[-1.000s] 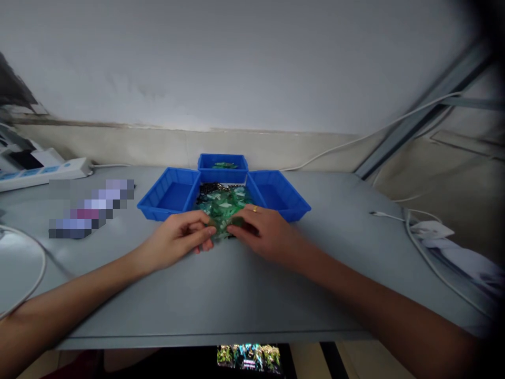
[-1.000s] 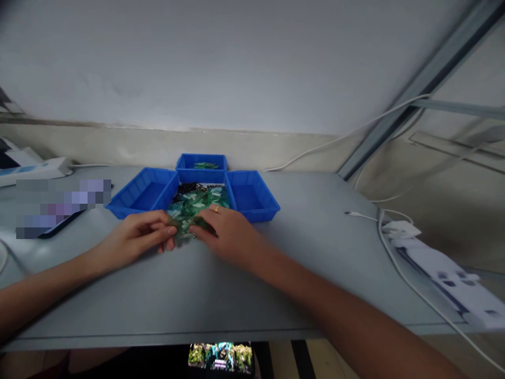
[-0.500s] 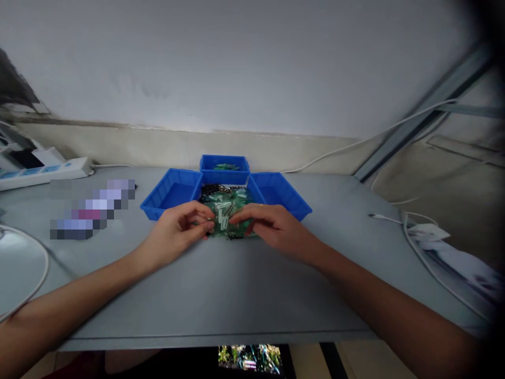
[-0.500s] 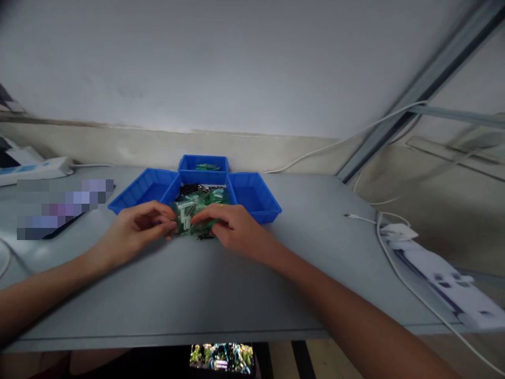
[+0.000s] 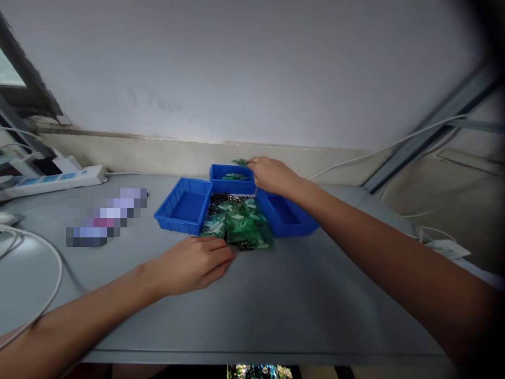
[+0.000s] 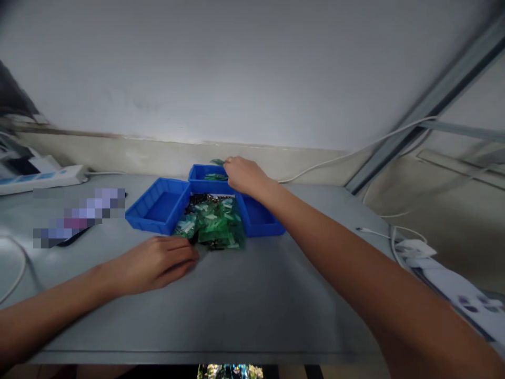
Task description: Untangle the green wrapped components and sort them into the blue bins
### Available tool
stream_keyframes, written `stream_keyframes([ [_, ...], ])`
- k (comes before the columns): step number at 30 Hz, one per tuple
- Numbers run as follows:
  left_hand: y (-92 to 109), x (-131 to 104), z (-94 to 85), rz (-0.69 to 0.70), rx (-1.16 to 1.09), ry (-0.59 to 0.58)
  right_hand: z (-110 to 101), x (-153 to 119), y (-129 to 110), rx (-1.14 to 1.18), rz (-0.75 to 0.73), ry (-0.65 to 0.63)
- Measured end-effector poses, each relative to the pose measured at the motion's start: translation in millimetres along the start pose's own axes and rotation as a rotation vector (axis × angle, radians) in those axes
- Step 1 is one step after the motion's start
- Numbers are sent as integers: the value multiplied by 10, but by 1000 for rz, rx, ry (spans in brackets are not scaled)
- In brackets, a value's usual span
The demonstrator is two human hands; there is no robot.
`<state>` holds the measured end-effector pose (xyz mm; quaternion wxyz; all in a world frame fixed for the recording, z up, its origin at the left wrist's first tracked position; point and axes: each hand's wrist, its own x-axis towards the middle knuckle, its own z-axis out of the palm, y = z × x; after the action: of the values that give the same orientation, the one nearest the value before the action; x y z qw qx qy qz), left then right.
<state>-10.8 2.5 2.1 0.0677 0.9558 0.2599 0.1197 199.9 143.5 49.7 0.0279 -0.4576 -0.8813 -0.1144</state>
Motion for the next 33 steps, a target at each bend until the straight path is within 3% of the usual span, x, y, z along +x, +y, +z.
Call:
stream_keyframes([
  [3,-9,-4,5,6,34,-29,115,178,44,45,-23,-99],
  [6,-3,-9,11,5,54,-53,121,147,-26,64,-26,-84],
  [13,12,-1,27,-47,51,-73,-71,-501,-399,214,-252,-16],
  [18,12,27,51,-49,28,-69,68,-863,-564,136,-265,-32],
  [25,11,71,80,-52,11,-73,259,-960,-654,-25,-271,179],
  [33,61,94,65,-137,-158,-92,128,-1109,-733,115,-210,545],
])
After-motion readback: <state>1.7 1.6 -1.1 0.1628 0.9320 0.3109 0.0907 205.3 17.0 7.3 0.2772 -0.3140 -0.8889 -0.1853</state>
